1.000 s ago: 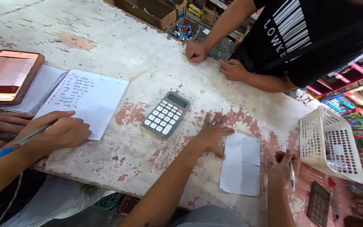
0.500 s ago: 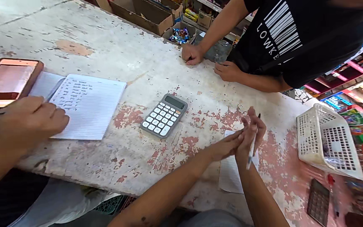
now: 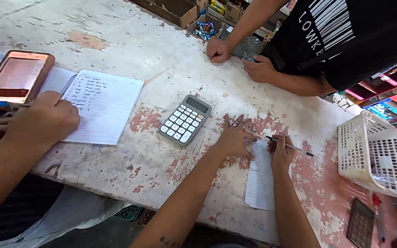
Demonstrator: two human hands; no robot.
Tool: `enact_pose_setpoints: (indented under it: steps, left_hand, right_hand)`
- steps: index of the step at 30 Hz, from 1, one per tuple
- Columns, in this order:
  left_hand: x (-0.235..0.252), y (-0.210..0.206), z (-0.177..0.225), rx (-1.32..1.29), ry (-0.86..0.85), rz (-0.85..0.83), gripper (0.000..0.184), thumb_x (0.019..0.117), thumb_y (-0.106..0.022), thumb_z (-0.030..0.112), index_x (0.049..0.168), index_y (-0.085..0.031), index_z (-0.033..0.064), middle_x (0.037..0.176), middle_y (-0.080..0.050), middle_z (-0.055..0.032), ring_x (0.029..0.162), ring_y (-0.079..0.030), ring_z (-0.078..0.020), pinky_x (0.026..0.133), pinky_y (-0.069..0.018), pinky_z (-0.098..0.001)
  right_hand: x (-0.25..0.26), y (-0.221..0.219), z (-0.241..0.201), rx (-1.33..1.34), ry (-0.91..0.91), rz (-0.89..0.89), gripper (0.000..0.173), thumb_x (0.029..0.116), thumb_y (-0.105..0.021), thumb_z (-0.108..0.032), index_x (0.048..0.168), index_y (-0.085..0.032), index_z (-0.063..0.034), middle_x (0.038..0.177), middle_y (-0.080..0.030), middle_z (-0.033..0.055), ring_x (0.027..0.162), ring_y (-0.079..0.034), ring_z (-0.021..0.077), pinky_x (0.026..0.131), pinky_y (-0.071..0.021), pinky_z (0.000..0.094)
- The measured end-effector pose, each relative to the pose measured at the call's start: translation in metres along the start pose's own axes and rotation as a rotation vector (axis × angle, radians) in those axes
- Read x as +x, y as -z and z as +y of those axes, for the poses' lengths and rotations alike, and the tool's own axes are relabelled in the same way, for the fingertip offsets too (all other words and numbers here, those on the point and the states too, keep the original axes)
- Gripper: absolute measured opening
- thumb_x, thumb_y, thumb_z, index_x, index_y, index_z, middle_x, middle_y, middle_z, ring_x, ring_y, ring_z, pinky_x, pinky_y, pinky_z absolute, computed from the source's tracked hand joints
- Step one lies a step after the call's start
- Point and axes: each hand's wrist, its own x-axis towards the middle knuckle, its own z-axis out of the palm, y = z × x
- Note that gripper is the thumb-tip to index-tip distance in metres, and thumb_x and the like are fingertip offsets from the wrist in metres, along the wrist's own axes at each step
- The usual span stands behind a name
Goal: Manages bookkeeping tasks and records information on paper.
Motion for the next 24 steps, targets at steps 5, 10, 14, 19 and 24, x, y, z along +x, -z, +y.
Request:
enact_pose_setpoints:
  steps: [5,10,14,19,24]
  left_hand:
    - [0.002,-0.001,0.007,0.106,0.030,-0.039,0.063,0.0750,-0.080,0.065,0.133,-0.068,0.0424,0.171,-0.020,-0.0072,0.159,0.004,-0.0356,0.111,0.0185,-0.0753]
    - [-0.001,0.000,0.001,0.159,-0.003,-0.089,0.077,0.0716,-0.079,0.070,0.141,-0.059,0.0455,0.172,-0.014,-0.0102,0.158,0.009,-0.0389,0.110,0.0185,-0.0772]
    - [0.000,0.001,0.000,0.168,-0.007,-0.103,0.082,0.0708,-0.078,0.073,0.145,-0.055,0.0463,0.172,-0.013,-0.0108,0.157,0.011,-0.0413,0.109,0.0188,-0.0774]
    - [-0.001,0.001,0.001,0.188,0.002,-0.117,0.085,0.0717,-0.078,0.072,0.148,-0.051,0.0464,0.172,-0.012,-0.0113,0.157,0.011,-0.0430,0.109,0.0187,-0.0779]
    - [-0.003,-0.001,0.002,0.183,-0.002,-0.099,0.083,0.0733,-0.075,0.075,0.148,-0.052,0.0455,0.172,-0.012,-0.0120,0.157,0.009,-0.0433,0.110,0.0179,-0.0774]
  right_hand:
    - [-0.008,-0.004,0.001,-0.034,0.055,0.099,0.031,0.1089,-0.046,-0.012,0.090,-0.065,0.0040,0.064,-0.065,0.0052,0.050,-0.062,0.0129,0.046,-0.0539,0.0266]
    - [-0.017,-0.003,-0.010,-0.108,-0.005,-0.054,0.018,0.1010,-0.063,-0.011,0.085,-0.063,-0.0018,0.062,-0.066,0.0018,0.048,-0.061,0.0088,0.046,-0.0529,0.0234]
    - [-0.007,0.019,-0.014,-0.051,-0.065,-0.346,0.016,0.0913,-0.070,-0.005,0.081,-0.059,-0.0078,0.068,-0.069,0.0019,0.055,-0.067,0.0111,0.049,-0.0570,0.0261]
    - [-0.021,0.011,-0.012,-0.037,0.063,-0.279,0.024,0.0806,-0.078,0.003,0.071,-0.061,-0.0111,0.063,-0.068,0.0001,0.050,-0.064,0.0086,0.047,-0.0560,0.0241]
    - [-0.026,0.007,-0.012,-0.098,0.088,-0.256,0.025,0.0819,-0.075,0.004,0.070,-0.060,-0.0116,0.061,-0.067,-0.0024,0.049,-0.063,0.0064,0.047,-0.0555,0.0227]
